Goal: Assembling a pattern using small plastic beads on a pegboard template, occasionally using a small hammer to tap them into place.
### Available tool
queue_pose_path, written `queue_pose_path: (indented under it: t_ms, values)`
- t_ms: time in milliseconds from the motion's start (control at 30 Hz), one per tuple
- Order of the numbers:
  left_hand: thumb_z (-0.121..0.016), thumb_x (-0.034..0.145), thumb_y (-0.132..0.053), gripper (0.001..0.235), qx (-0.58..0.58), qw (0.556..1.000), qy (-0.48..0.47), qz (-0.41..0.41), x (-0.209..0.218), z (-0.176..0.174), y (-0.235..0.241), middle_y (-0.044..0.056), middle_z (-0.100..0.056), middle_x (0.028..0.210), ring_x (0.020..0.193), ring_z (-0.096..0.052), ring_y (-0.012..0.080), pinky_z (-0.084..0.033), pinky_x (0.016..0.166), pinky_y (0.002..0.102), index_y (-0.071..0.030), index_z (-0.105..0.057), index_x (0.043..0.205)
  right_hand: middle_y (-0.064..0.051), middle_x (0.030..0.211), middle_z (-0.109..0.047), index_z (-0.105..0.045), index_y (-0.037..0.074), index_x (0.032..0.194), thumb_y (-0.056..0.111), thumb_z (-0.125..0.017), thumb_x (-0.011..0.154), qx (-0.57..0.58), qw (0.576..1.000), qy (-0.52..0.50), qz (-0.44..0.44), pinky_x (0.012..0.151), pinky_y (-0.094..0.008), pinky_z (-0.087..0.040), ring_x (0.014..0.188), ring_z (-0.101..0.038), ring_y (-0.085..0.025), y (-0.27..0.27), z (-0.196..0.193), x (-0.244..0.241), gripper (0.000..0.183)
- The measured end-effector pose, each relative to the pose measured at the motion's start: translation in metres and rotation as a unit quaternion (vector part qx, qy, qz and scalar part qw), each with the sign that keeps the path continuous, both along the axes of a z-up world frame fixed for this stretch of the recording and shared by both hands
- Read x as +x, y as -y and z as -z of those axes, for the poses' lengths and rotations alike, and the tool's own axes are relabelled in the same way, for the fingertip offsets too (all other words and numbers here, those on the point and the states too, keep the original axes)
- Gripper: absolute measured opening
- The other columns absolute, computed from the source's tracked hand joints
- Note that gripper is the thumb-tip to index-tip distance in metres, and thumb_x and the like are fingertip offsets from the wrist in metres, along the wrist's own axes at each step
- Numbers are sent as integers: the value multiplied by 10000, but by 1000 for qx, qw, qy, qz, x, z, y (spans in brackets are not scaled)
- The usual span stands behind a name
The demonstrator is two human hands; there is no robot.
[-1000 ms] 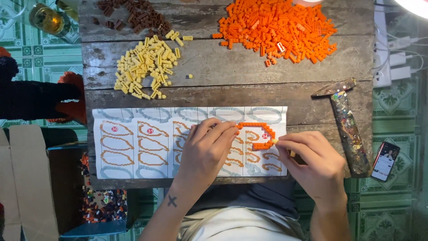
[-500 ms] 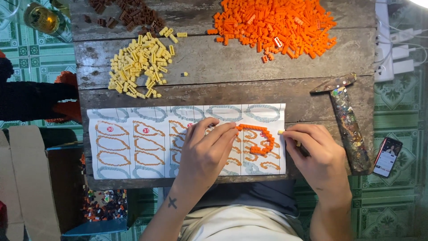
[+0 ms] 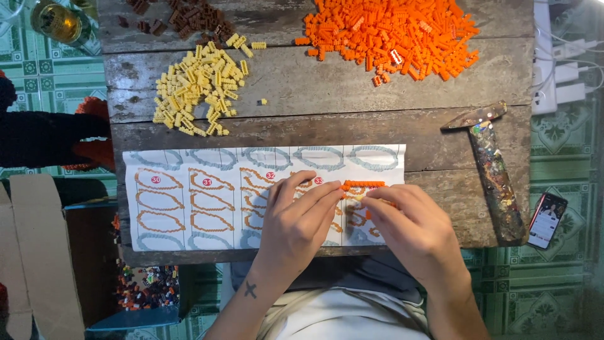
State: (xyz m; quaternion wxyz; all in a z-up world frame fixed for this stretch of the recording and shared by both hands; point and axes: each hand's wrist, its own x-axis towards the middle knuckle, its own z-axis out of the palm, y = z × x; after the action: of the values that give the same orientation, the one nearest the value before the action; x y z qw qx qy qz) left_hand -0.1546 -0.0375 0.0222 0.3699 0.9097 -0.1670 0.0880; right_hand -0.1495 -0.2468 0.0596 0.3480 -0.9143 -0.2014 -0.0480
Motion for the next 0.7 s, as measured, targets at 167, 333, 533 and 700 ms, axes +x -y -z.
queue_pose_path:
  t_ms: [167, 333, 533, 700]
  values:
    - [-864, 908, -14, 246, -10, 1000, -4, 2, 0, 1, -1, 18, -837, 1300, 1326, -663, 307, -471, 1165, 484, -36, -872, 1153, -107, 1170, -805, -817, -4, 1075, -44, -869, 765, -27, 999, 8, -32, 828, -365, -618, 1005, -758, -251, -7, 4, 2, 317]
    - [-867, 905, -15, 245, -6, 1000, -4, 0, -1, 2, -1, 3, -840, 1300, 1325, -673, 302, -461, 1164, 477, -44, -875, 1148, -118, 1181, -807, -822, -14, 1085, -51, -871, 772, -31, 999, 17, -33, 833, -370, -617, 1015, -757, -259, -8, 7, 3, 319]
    - [-863, 888, -5, 299, 6, 1000, -1, 6, -2, 3, -2, 3, -835, 1311, 1333, -666, 308, -449, 1172, 485, -54, -876, 1182, -137, 1173, -805, -825, -24, 1060, -74, -858, 808, -40, 998, 18, -37, 790, -357, -618, 992, -760, -256, -10, 8, 6, 259]
    - [-860, 897, -8, 298, -1, 1000, -9, 10, -2, 2, -2, 14, -831, 1325, 1342, -658, 306, -439, 1182, 487, -45, -872, 1192, -121, 1165, -791, -806, -17, 1052, -56, -863, 813, -48, 997, 22, -49, 814, -371, -610, 992, -750, -256, -10, 6, 9, 249]
